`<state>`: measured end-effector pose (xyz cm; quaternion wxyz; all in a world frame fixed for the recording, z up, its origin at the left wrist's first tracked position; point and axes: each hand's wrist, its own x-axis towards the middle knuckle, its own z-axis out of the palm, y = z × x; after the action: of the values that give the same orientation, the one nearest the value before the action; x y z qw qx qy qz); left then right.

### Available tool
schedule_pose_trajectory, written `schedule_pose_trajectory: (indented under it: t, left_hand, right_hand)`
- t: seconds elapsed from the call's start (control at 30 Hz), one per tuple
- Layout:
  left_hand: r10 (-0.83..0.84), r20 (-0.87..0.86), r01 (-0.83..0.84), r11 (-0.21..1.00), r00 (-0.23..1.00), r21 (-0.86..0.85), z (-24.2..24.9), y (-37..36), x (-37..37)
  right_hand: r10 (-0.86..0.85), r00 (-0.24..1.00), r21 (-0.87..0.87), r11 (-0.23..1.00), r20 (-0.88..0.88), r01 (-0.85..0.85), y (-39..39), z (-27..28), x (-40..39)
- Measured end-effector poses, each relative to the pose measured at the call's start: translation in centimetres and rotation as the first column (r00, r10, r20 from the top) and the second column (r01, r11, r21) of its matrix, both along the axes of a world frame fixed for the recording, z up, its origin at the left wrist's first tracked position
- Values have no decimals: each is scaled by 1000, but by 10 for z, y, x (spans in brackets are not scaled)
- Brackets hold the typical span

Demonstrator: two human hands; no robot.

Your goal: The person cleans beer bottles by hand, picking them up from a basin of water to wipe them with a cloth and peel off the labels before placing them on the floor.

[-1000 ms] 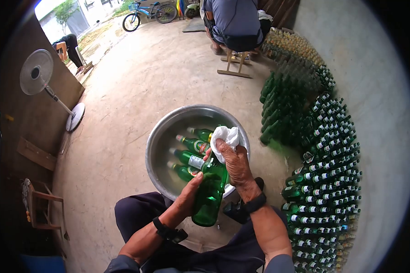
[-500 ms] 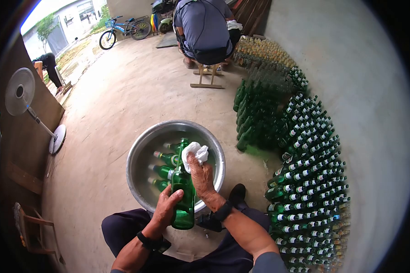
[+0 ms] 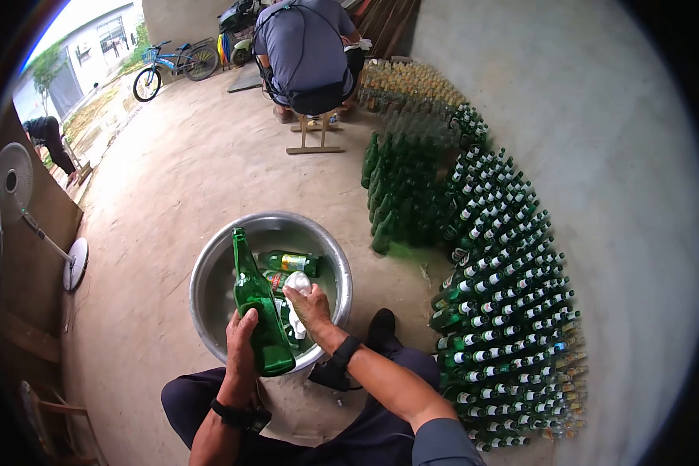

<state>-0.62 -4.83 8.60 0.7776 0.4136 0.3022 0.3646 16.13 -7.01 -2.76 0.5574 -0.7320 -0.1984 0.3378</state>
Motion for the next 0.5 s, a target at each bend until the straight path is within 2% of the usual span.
schedule_pose_trajectory:
  t: [0.03,0.07,0.13,0.17,0.2,0.23,0.27,0.33,0.4,0.43,0.5]
  left_hand:
    - [-24,-14,23,1000,1000,-6,-1,0,-1]
    - [-45,-30,45,999,999,-11,-2,0,-2]
    - [-105,-52,105,995,993,-5,-4,0,-4]
    - [-163,-75,163,987,984,-2,-5,0,-6]
    - [-172,-85,173,985,981,-3,-4,-4,-4]
    - [-198,-100,198,980,975,-7,-5,-7,-3]
    - [-225,-115,225,974,967,-13,-6,-10,-3]
    - [-292,-126,289,957,948,-36,-7,-15,-3]
    - [-344,-123,341,939,931,-44,-11,-16,-2]
    - [-354,-100,350,935,930,-56,-12,-16,-2]
    - [-359,-82,349,930,930,-117,-19,-17,-2]
  right_hand:
    - [51,993,-6,999,107,-51,-3,10,1]
    - [-30,953,53,998,301,15,-4,18,-7]
    - [204,972,85,973,118,-215,-6,45,5]
    - [155,981,220,967,-118,-126,-7,65,-2]
    - [129,927,326,945,-353,-7,-8,80,-7]
    - [206,895,371,928,-396,-49,-8,86,-3]
    - [272,909,443,890,-315,-112,-15,100,-1]
    - [262,964,319,919,-53,-232,-15,96,12]
    - [314,949,357,891,-33,-282,-20,100,17]
    - [291,957,300,911,15,-282,-15,74,28]
    - [333,943,303,901,-29,-309,-16,73,36]
